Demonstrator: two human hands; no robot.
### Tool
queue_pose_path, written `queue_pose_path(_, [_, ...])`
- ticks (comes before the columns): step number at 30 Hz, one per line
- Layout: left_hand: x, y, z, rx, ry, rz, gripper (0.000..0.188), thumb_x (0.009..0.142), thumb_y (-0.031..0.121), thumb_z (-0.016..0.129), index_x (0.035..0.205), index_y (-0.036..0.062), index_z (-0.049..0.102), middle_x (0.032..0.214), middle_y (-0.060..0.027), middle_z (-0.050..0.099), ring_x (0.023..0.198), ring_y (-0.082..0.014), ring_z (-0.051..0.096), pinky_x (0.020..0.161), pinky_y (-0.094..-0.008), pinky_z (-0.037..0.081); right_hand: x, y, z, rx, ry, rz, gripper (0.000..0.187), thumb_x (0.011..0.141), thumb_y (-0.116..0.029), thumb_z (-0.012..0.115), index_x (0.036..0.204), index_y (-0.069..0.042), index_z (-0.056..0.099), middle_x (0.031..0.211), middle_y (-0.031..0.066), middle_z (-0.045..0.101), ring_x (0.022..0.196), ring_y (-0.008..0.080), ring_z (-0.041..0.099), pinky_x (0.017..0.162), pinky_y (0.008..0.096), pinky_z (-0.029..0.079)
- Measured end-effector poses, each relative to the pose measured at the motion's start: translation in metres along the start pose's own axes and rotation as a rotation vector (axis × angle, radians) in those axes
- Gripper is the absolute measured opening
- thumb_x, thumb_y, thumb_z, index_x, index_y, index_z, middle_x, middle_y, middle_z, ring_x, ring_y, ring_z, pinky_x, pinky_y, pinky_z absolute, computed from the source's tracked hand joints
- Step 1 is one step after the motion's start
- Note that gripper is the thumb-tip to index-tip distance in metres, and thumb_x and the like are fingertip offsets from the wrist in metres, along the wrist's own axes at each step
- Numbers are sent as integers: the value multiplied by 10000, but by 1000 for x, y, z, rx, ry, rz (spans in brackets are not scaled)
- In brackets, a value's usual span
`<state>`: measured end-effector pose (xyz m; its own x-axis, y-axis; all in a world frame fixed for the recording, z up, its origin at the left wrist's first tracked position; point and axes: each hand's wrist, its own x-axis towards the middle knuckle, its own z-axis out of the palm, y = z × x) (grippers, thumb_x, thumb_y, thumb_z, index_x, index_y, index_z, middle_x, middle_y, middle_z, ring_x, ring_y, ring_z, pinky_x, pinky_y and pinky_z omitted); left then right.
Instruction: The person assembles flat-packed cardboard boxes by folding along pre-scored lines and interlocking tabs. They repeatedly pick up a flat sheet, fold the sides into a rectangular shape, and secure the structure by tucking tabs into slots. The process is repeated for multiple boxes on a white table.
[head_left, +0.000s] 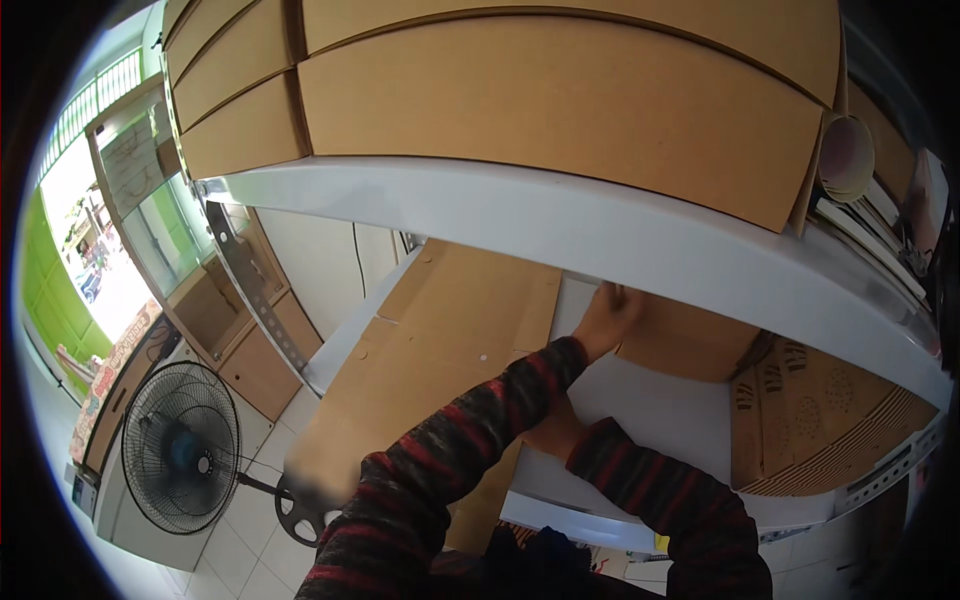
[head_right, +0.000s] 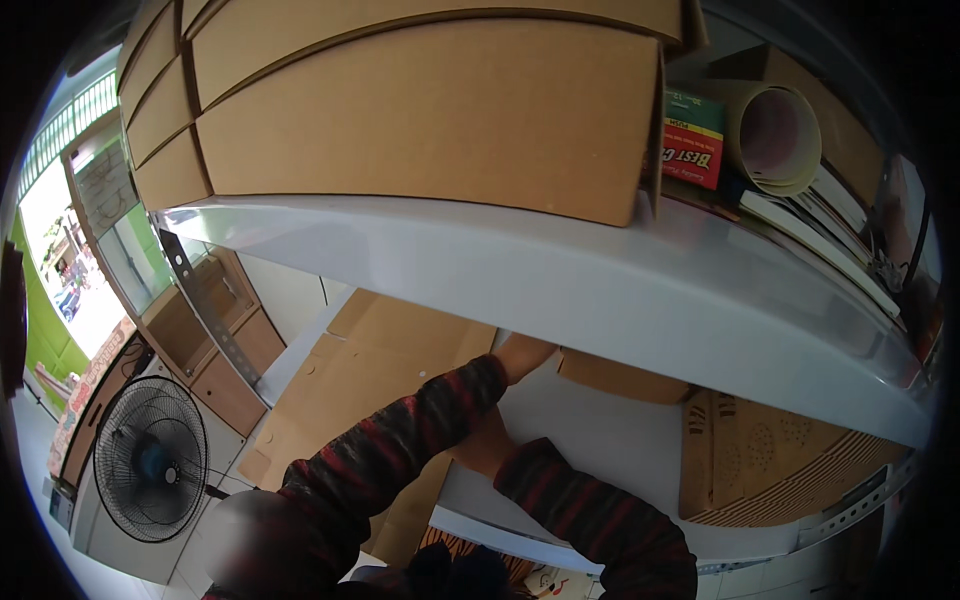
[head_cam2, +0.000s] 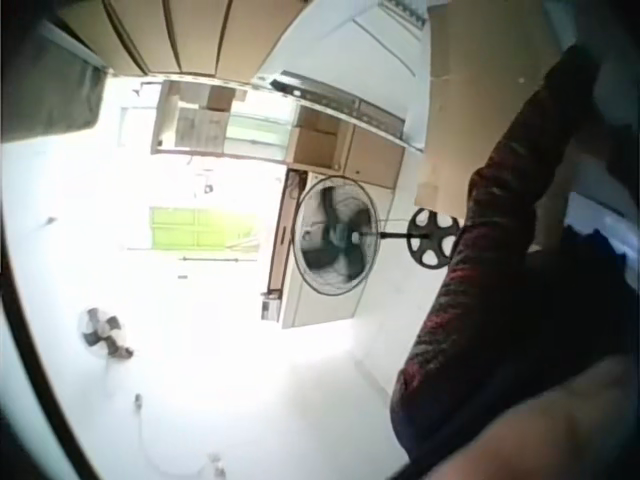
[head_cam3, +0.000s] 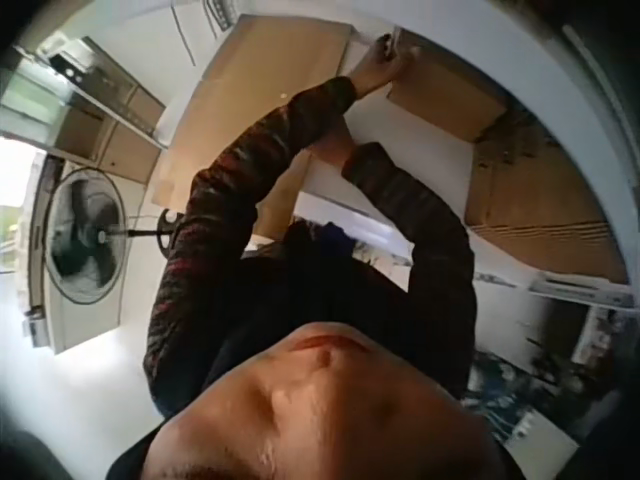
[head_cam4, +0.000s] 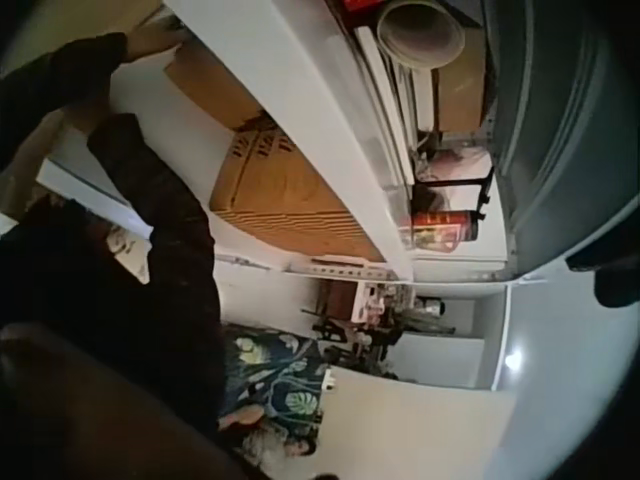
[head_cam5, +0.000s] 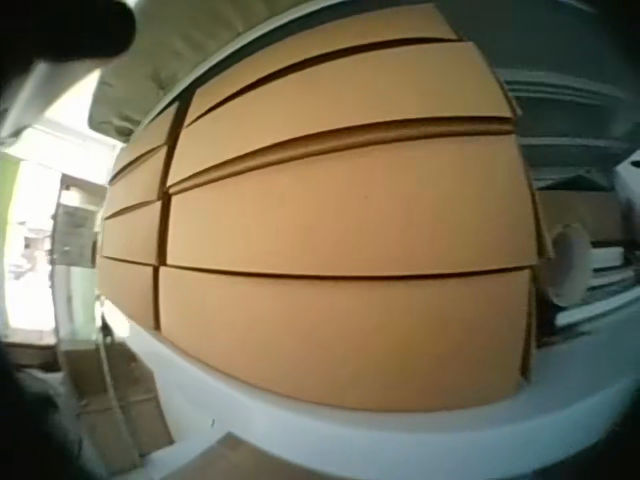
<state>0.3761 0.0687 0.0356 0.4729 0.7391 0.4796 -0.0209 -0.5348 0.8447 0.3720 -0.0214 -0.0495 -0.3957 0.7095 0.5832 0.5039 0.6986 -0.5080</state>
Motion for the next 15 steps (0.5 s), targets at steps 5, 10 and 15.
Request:
queue_pose_path(5, [-8, 8, 16, 43, -122, 42, 407, 877, 153, 629, 1201, -60, 502, 1137, -243, 594, 1105, -339, 570, 956, -420, 441, -11, 29, 14, 84, -124, 147, 387, 871, -250, 663, 1197, -70, 561, 1206, 157, 571, 1232, 328, 486, 1058, 428, 366])
queue_pose_path(10, [4, 10, 9, 171, -222, 43, 421, 869, 149, 599, 1225, -53, 499, 1186, -259, 576, 1160, -385, 535, 977, -431, 431, -18, 44, 26, 125, -200, 204, 436, 894, -271, 637, 1260, -65, 520, 1287, 164, 536, 1322, 321, 411, 1120, 422, 300])
queue_pose_path(15, [1, -6, -23, 305, -155, 113, 532, 875, 234, 599, 1304, -45, 451, 1211, -283, 565, 1160, -410, 533, 992, -439, 427, 5, 6, -3, -218, -66, -68, 359, 855, -217, 644, 1165, -51, 570, 1207, 194, 557, 1226, 372, 464, 1052, 477, 344])
